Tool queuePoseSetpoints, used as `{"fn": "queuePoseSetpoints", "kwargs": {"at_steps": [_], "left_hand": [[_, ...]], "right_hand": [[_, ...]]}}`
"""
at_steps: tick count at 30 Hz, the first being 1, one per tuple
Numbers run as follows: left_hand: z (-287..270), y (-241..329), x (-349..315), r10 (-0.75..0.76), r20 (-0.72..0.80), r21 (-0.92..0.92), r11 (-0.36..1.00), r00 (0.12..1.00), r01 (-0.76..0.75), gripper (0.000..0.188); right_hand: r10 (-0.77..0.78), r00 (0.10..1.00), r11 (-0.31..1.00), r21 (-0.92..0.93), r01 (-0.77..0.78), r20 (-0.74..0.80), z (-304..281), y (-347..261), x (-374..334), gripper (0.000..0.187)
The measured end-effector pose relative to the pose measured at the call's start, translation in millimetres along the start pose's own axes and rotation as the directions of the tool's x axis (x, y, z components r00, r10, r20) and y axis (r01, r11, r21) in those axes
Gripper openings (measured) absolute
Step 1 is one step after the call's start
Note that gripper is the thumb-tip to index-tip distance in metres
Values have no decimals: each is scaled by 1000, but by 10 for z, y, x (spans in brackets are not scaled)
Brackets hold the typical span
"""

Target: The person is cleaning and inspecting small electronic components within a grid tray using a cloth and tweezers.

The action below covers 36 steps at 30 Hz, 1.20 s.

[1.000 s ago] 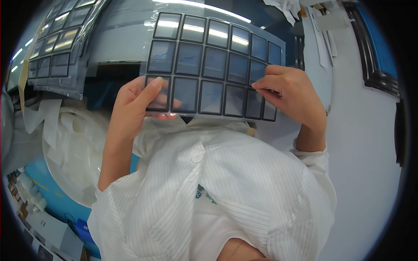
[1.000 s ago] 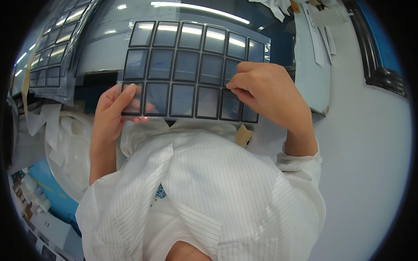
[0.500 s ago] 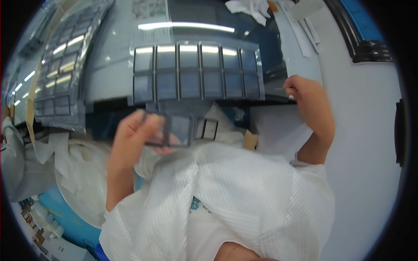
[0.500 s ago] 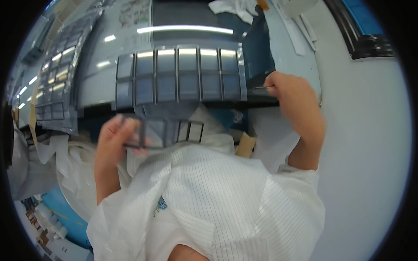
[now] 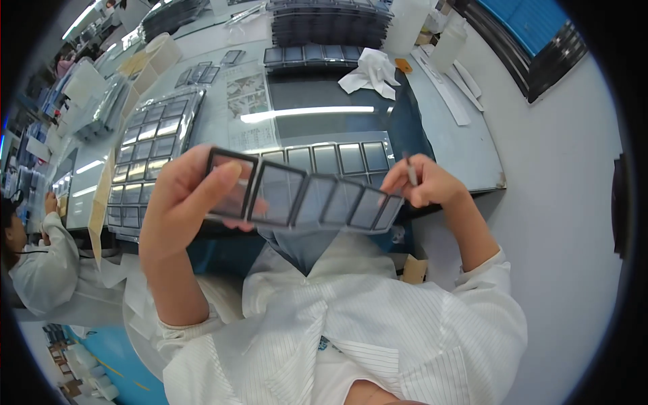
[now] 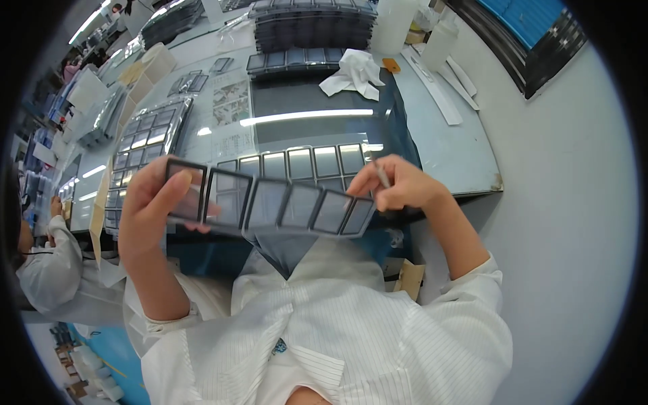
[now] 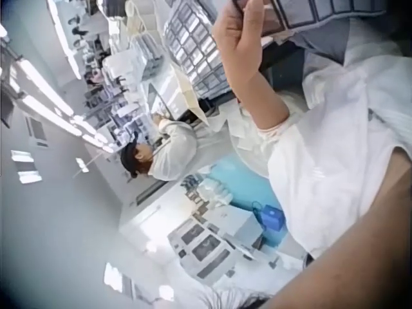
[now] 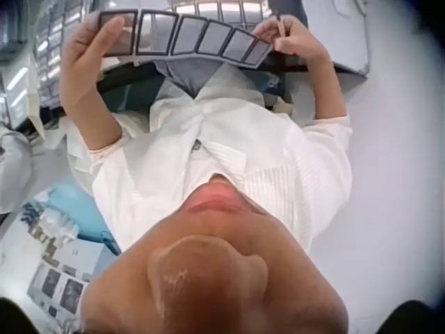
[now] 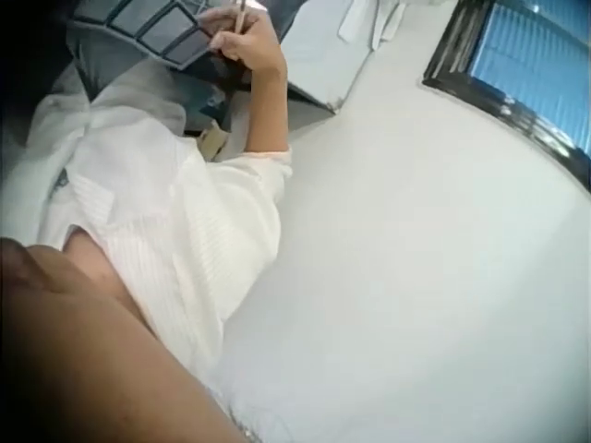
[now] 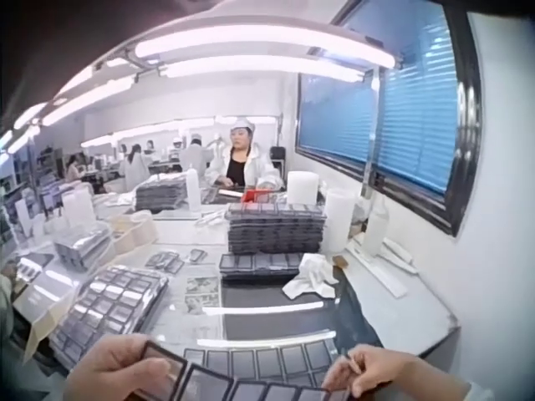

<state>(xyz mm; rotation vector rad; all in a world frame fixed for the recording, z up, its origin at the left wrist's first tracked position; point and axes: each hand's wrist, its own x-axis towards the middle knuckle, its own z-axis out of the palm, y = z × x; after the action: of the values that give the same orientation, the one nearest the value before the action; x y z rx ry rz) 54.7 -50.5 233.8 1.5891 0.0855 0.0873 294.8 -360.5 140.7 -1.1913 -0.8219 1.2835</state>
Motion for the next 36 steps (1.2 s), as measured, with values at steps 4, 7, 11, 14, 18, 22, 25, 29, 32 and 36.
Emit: {"fn": "queuePoseSetpoints", "kwargs": {"at_steps": [4, 7, 11, 14, 18, 22, 25, 29, 32, 36], "left_hand": [[-41, -144, 312, 56, -110, -6, 998, 992, -58, 26], [-16, -13, 420, 128, -59, -72, 989, 990, -132, 27], [192, 265, 522, 225, 18, -111, 969, 974, -221, 27], [211, 408, 615, 232, -7, -83, 969, 973, -231, 28], [-4, 480, 625, 256, -126, -77, 961, 958, -267, 32], [-47, 464, 596, 263, -199, -75, 956, 944, -282, 33], [82, 445, 788, 285, -59, 8, 959, 957, -285, 31], [231, 418, 1113, 245, 67, -21, 969, 967, -244, 28], [274, 513, 1267, 264, 65, -17, 965, 962, -264, 28], [104, 454, 1460, 234, -2, -5, 972, 972, -234, 28]], "right_hand": [[-77, 945, 928, -370, -49, -319, -395, -327, 211, 13], [-369, 796, 814, -580, 28, -479, -938, -576, 631, 32], [-794, 470, 290, -920, -264, -385, -1626, -520, 1250, 54], [-793, 513, 153, -922, -355, -330, -1870, -361, 1484, 60], [-635, 617, 283, -883, -375, -465, -2174, -437, 1356, 42], [-887, 260, 130, -746, -653, -382, -2373, -601, 797, 35], [-826, 440, 243, -927, -287, -353, -2218, -684, 754, 44], [-328, 901, 837, -530, 138, -283, -1129, -784, 907, 61], [-184, 968, 957, -254, 138, -169, -974, -583, 842, 57], [-120, 944, 955, -296, 24, -308, -1356, -382, 977, 48]]}}
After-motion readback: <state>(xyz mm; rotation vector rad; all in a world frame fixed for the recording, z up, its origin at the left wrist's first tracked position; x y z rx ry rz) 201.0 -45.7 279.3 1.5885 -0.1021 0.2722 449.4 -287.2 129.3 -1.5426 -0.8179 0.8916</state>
